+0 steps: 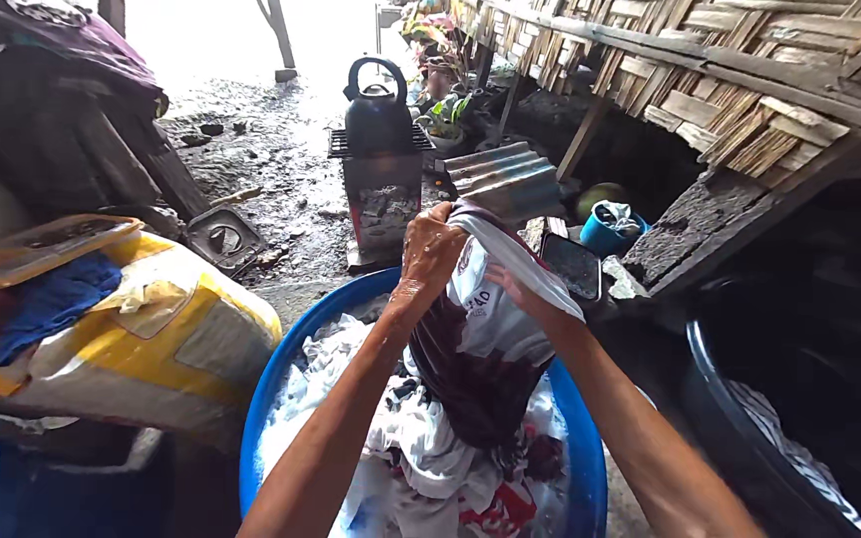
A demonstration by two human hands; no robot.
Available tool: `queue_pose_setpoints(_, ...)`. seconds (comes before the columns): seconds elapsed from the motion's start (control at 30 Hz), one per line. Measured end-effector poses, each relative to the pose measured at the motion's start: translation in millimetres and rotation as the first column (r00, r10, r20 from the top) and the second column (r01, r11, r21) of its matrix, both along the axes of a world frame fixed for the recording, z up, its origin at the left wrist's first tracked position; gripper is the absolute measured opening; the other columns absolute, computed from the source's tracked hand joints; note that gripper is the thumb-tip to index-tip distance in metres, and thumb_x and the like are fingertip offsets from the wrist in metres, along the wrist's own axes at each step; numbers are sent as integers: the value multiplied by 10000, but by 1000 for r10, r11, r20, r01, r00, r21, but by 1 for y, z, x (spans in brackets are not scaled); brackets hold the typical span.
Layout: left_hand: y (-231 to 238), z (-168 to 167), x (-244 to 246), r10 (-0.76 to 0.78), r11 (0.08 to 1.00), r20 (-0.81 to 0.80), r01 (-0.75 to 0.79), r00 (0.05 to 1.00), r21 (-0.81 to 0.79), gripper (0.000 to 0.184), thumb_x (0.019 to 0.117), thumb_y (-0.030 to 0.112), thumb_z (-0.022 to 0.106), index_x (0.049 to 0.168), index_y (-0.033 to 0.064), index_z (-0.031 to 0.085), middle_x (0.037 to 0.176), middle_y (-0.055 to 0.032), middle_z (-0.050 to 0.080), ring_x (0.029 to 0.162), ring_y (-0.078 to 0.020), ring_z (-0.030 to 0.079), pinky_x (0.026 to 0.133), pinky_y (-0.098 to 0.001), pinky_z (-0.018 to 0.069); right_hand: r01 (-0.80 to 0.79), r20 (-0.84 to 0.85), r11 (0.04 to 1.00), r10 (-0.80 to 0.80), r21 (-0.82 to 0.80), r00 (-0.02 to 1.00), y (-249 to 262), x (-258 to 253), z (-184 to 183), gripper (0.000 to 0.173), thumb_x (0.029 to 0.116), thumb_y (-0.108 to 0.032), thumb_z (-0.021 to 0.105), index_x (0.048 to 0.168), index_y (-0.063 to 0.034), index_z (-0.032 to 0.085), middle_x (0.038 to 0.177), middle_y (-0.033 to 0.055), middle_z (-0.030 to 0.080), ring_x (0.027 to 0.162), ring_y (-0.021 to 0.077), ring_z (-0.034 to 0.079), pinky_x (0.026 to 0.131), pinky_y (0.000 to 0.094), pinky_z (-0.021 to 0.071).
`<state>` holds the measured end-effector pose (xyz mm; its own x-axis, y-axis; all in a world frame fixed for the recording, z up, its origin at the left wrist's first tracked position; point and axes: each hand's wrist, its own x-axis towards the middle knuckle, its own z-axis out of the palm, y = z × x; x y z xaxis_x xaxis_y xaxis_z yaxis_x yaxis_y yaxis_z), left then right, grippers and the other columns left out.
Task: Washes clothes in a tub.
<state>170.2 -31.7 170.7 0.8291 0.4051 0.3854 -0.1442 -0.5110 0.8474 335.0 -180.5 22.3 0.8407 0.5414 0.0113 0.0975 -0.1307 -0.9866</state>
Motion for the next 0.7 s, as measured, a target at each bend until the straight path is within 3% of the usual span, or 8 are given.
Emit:
queue_pose_setpoints(0.1, 0, 0, 0, 23, 997, 6, -22, 1000, -73, 188, 1015, 189, 582, 1001, 33, 685, 865, -127, 642, 795, -241, 602, 696, -453, 472, -120, 93, 982, 107, 146, 990, -1, -19, 19, 371, 1079, -103, 308, 1277, 88, 557, 1124, 144, 714, 1008, 169, 708, 931, 321, 573)
queue_pose_setpoints(0.2, -6, 1, -2, -23, 982, -6, 21, 1000, -190, 217, 1036, 204, 544, 1003, 34, 674, 855, -114, 628, 779, -211, 590, 684, -418, 475, -141, -127, 968, 169, 207, 977, 24, -46, 39, 422, 1127, -244, 262, 941, -52, 588, 746, -3, 687, 697, 103, 697, 703, 292, 604)
queue_pose_setpoints(0.27, -17, 0, -8, -108, 953, -15, 99, 994, -287, 213, 1048, 213, 520, 994, 55, 653, 814, -76, 594, 704, -151, 559, 613, -344, 471, -76, -180, 979, 111, 187, 977, 34, -73, 32, 318, 1115, -219, 345, 1110, -25, 598, 874, 0, 654, 786, 49, 640, 739, 239, 559)
queue_pose_setpoints(0.37, -37, 6, -11, -247, 872, -5, 220, 969, -437, 189, 1026, 193, 531, 912, 83, 634, 717, -18, 563, 607, -87, 533, 546, -267, 453, -52, -185, 998, 45, -33, 982, 16, -118, 30, 366, 1109, -84, 333, 1406, 96, 451, 1237, 152, 585, 1067, 49, 559, 941, 194, 467)
queue_pose_setpoints(0.43, -45, 18, -17, -317, 831, -38, 258, 948, -493, 135, 1009, 153, 543, 947, 74, 634, 744, -27, 572, 634, -95, 547, 568, -270, 460, 1, -213, 990, -31, -140, 977, 12, -129, 28, 346, 1105, -48, 318, 1374, 115, 463, 1222, 163, 578, 1056, 48, 549, 924, 172, 445)
queue_pose_setpoints(0.5, -48, 29, -24, -342, 833, -61, 272, 938, -482, 100, 992, 128, 558, 965, 76, 639, 752, -26, 579, 643, -92, 556, 570, -261, 462, -14, -78, 960, -8, -279, 997, 15, -123, 22, 378, 1084, -20, 359, 1414, 143, 443, 1372, 245, 552, 1235, 138, 530, 1060, 226, 399)
queue_pose_setpoints(0.6, -39, 28, -22, -331, 926, -127, 296, 935, -235, 43, 954, 78, 622, 920, 52, 631, 726, -40, 578, 639, -109, 553, 573, -283, 452, 19, 183, 843, 95, -538, 979, -3, -108, 2, 426, 1093, -111, 409, 1425, 151, 460, 1445, 320, 512, 1372, 315, 501, 1157, 364, 363)
queue_pose_setpoints(0.7, -20, -9, -4, -194, 969, -382, 237, 904, 69, 259, 942, 205, 675, 1117, 19, 629, 968, -173, 653, 904, -307, 641, 775, -518, 509, 161, 274, 947, -82, -277, 958, -33, -89, -24, 344, 1031, -84, 549, 1289, 141, 582, 1251, 238, 650, 1195, 180, 609, 1055, 259, 443)
